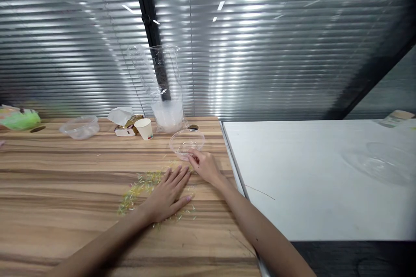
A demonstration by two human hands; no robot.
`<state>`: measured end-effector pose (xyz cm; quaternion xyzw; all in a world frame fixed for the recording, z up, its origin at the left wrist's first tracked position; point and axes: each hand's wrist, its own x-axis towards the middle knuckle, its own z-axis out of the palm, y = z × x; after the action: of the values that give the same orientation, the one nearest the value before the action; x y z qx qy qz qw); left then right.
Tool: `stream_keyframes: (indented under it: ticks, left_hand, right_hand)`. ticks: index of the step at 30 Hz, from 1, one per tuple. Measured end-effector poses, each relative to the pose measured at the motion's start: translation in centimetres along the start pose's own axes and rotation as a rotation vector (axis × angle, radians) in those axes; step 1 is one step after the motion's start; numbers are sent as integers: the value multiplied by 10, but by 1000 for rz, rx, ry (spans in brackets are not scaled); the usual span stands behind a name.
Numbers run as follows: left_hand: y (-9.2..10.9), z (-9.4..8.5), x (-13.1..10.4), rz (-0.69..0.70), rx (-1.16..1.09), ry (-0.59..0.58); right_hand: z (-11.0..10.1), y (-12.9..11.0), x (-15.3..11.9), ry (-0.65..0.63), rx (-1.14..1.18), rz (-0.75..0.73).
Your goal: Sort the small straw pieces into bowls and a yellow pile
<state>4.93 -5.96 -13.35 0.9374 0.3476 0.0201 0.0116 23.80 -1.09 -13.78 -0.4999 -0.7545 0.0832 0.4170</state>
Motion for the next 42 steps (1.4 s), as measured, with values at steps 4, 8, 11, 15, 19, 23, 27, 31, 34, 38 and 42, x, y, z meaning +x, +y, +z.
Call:
stream_keyframes:
  ticks: [4,8,11,15,19,23,27,31,34,38,42]
  left_hand:
    - [-1,2,0,5,4,12]
    - [-1,2,0,3,7,13]
    - [0,1,1,-7,10,-4]
    - [1,0,1,-27,8,-29]
    - [1,-1,2,-28,3,-29]
    - [2,-2,2,-31,4,-40]
    - [3,-2,3,-39,3,-52]
    - [2,-1,2,-32,-6,-9]
    - [1,2,2,-29,-8,4]
    - [0,5,1,-17,-11,33]
    - [0,4,1,-18,-11,36]
  right_hand:
    - [0,1,0,-14,-5,-1]
    - [-1,0,0,-25,-22,-3]
    - [-1,-1,0,-33,-33,-5]
    - [-3,-3,0,-46,-27,-4]
    - [-5,-4,0,-58,-24,2]
    - [-5,-5,0,-72,-13,20]
    - [-4,-5,0,-91,3,26]
    - [-4,-4,-1,-108,6,19]
    - [-4,-4,-1,-107,8,20]
    - [-4,-3,-1,-118,2,14]
    - [-4,-4,-2,-122,4,11]
